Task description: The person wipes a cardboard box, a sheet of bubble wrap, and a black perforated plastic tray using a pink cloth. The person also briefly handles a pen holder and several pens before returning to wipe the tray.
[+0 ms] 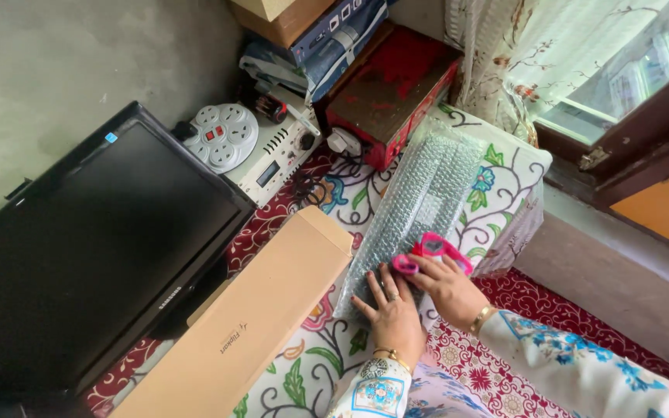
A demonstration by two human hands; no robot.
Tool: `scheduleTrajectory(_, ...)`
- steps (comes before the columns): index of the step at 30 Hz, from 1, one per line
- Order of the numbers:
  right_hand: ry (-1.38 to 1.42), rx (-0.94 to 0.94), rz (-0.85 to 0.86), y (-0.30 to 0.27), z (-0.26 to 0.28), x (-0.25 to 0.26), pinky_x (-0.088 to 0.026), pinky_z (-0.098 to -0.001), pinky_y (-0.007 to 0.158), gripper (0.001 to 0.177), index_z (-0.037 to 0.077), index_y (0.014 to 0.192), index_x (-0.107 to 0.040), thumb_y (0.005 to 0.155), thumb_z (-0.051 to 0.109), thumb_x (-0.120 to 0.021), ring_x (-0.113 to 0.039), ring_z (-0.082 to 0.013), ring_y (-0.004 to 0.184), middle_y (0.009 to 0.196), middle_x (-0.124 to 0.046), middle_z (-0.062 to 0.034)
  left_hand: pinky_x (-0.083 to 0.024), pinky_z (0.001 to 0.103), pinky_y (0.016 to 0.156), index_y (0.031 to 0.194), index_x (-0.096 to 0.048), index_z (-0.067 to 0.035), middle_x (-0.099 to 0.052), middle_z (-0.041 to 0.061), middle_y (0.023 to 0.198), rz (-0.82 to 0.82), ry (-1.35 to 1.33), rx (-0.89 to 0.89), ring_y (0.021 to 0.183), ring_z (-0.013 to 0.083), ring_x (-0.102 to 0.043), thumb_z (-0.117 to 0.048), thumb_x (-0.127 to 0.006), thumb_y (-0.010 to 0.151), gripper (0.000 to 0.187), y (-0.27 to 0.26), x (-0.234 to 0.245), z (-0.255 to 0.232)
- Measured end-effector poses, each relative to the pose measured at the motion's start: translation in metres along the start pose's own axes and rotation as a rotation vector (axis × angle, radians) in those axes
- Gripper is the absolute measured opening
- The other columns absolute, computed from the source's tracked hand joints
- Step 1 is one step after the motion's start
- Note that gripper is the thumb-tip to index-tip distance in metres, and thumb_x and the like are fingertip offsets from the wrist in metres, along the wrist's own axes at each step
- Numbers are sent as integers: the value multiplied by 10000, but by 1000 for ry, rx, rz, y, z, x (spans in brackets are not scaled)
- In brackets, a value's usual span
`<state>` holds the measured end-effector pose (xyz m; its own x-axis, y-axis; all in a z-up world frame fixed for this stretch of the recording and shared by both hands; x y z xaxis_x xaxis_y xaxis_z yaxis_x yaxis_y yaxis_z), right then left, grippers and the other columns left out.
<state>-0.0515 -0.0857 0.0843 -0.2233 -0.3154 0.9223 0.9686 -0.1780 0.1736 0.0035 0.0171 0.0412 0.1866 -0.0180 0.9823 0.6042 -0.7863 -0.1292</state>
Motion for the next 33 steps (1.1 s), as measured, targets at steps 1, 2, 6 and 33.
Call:
scheduleTrajectory(1,1,-6,1,-7,2,-5,-360,-525,1074,573,73,1275,-639,715,-45,-608,-500,-348,1336,1473,-502,-139,-102,834,1045,1535,-288,50,-157,225,1635,4,0,-4,1500,480,-83,-166,-626,866,780,-2,8,1)
scheduleTrajectory(2,92,-34,-10,-13,1,-8,-398,-472,1089,600,64,1287,-634,707,-84,-592,-505,-352,1343,1484,-505,-136,-148,828,1043,1520,-310,47,-165,238,1637,54,8,-41,1492,504,-113,-168,-592,885,727,-3,14,0)
scheduleTrajectory(6,337,-144,-272,-17,-10,-4,-482,-387,1100,612,62,1319,-638,765,-175,-534,-546,-356,1345,1488,-538,-130,-321,778,1005,1494,-374,72,-275,259,1616,19,104,-127,1430,539,-290,-177,-540,926,642,-4,25,-6)
scheduleTrajectory(33,-491,-160,186,87,67,35,-546,-393,774,235,250,1101,-713,919,184,-578,-616,-224,1050,1028,-632,4,-564,466,855,1164,-679,4,-735,228,1098,-471,-828,-172,1004,414,-711,-183,-686,930,300,-46,99,128)
Point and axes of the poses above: each hand's wrist, its own y-axis towards the middle knuckle, its own x-axis out of the back of the hand, z = x × y, the point moved 5 cm from there along y, towards the middle knuckle
